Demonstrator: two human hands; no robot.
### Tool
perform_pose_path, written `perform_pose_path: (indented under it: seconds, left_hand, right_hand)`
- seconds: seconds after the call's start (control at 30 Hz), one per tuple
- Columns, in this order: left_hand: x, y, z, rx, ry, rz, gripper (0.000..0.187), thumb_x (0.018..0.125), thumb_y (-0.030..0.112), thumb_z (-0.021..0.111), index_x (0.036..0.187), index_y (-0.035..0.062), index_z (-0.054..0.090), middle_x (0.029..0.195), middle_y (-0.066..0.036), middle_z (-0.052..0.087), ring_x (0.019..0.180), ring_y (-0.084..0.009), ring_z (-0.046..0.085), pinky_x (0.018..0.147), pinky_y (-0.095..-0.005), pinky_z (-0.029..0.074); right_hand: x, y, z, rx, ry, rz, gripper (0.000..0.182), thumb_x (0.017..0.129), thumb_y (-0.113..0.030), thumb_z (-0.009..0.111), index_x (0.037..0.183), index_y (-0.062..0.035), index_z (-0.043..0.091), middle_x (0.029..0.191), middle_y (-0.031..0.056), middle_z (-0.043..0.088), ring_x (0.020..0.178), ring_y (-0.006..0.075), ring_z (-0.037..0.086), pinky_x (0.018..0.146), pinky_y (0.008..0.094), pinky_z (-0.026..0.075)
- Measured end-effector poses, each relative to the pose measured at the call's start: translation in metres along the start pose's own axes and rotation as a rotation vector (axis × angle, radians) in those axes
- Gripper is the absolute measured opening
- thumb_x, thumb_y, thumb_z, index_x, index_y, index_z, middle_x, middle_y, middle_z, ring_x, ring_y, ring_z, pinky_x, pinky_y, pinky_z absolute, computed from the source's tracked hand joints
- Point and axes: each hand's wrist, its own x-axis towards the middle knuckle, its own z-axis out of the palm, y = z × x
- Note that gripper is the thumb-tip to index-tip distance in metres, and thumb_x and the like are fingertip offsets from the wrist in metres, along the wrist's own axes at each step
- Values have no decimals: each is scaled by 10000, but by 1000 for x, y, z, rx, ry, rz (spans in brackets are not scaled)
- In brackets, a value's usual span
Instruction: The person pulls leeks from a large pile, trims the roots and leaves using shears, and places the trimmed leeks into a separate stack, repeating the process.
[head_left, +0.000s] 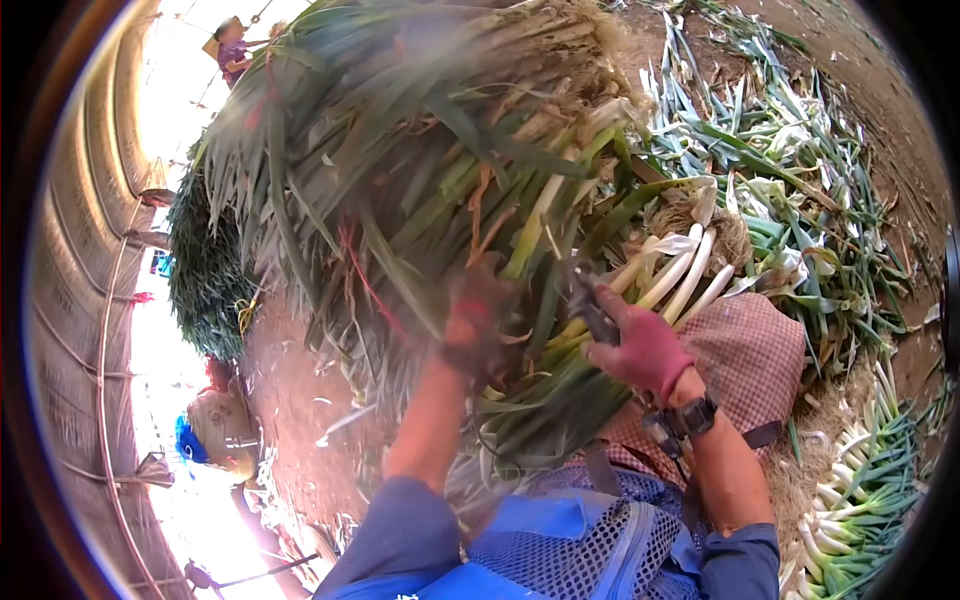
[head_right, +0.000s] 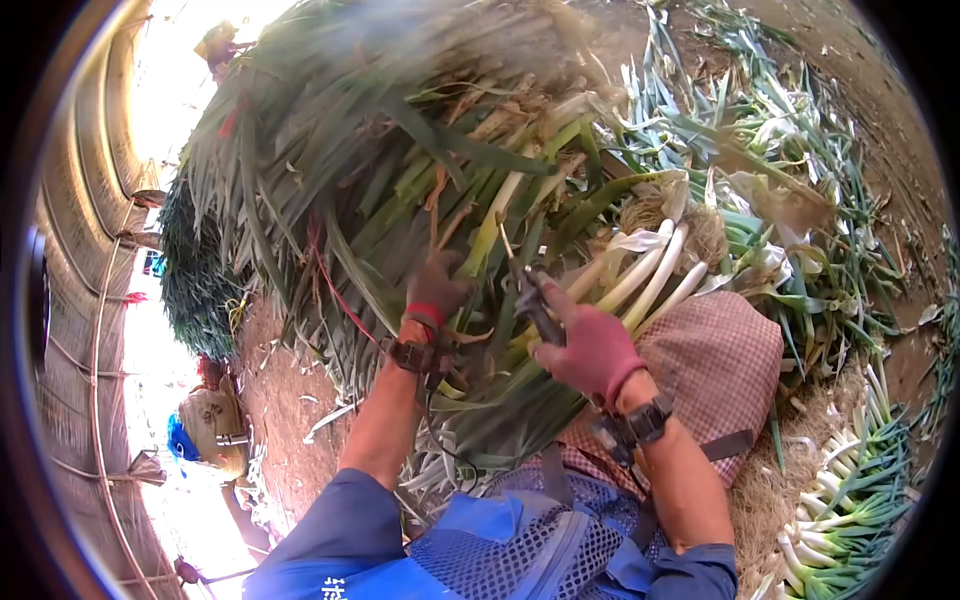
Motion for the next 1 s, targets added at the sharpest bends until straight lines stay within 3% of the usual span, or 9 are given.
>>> perform_pose_path:
  seconds: [0.2, 0.33, 0.37, 0.43, 0.5, 0.57, 0.63, 0.93, 1.0]
  left_hand:
    - [-89, 14, 39, 63, -248, 178, 426, 830, 308, 761, 1184, 72, 741, 1048, -188, 771, 982, -381, 743, 894, -446, 584]
    - [-126, 28, 31, 66, -468, 377, 334, 876, 306, 710, 1135, 100, 760, 963, -197, 760, 914, -405, 736, 865, -459, 585]
    - [-124, 49, 5, 15, -497, 291, 339, 874, 311, 715, 1144, 112, 761, 986, -184, 761, 922, -390, 739, 854, -451, 588]
    - [-87, 15, 9, -100, -54, 341, 352, 878, 333, 710, 1143, 110, 765, 994, -174, 762, 918, -380, 740, 844, -447, 591]
    - [-35, 12, -39, 190, 339, 593, 383, 880, 360, 711, 1170, 113, 758, 1058, -161, 757, 910, -386, 730, 822, -457, 594]
    - [19, -14, -55, 458, 455, 195, 490, 865, 381, 751, 1299, 155, 719, 1284, -134, 687, 1129, -384, 651, 974, -520, 507]
    - [46, -7, -74, 559, 581, 287, 493, 843, 357, 762, 1294, 164, 719, 1236, -138, 694, 1158, -374, 640, 986, -517, 501]
    - [93, 9, -84, 733, 303, 94, 338, 780, 272, 767, 1098, 161, 747, 1136, -100, 730, 1126, -329, 674, 899, -489, 546]
    - [98, -15, -71, 766, 383, 208, 297, 779, 252, 747, 1061, 159, 749, 1111, -103, 725, 1101, -321, 680, 863, -481, 551]
  right_hand:
    - [-11, 4, -5, 72, 125, -28, 898, 814, -315, 778, 1614, -138, 412, 976, 271, 713, 950, 454, 708, 858, 492, 556]
    - [-13, 15, -6, 46, 110, -59, 922, 799, -288, 778, 1632, -204, 391, 993, 258, 719, 930, 441, 717, 847, 473, 564]
    - [-15, 22, -9, 85, 160, -9, 928, 798, -294, 779, 1634, -202, 387, 1004, 253, 725, 930, 430, 725, 841, 468, 568]
    - [-18, 31, -10, 126, 207, 39, 933, 797, -299, 780, 1636, -200, 383, 1016, 247, 731, 930, 419, 733, 835, 463, 573]
    - [-24, 35, -8, 115, 175, 94, 930, 801, -298, 779, 1636, -199, 384, 1040, 237, 740, 923, 399, 743, 826, 449, 579]
    - [-29, 25, -8, 115, 123, 63, 923, 803, -302, 778, 1632, -189, 389, 1046, 227, 741, 948, 390, 745, 849, 439, 578]
    - [-29, 19, 5, 121, 84, 15, 920, 804, -303, 777, 1630, -185, 391, 1036, 225, 736, 960, 393, 741, 860, 440, 576]
    - [-30, -10, 25, 11, -35, -130, 931, 800, -368, 802, 1621, -183, 404, 1101, 281, 709, 1027, 470, 699, 926, 507, 562]
    - [-28, -5, 22, 45, -39, -67, 929, 807, -377, 798, 1626, -195, 398, 1126, 290, 701, 1036, 475, 695, 931, 509, 559]
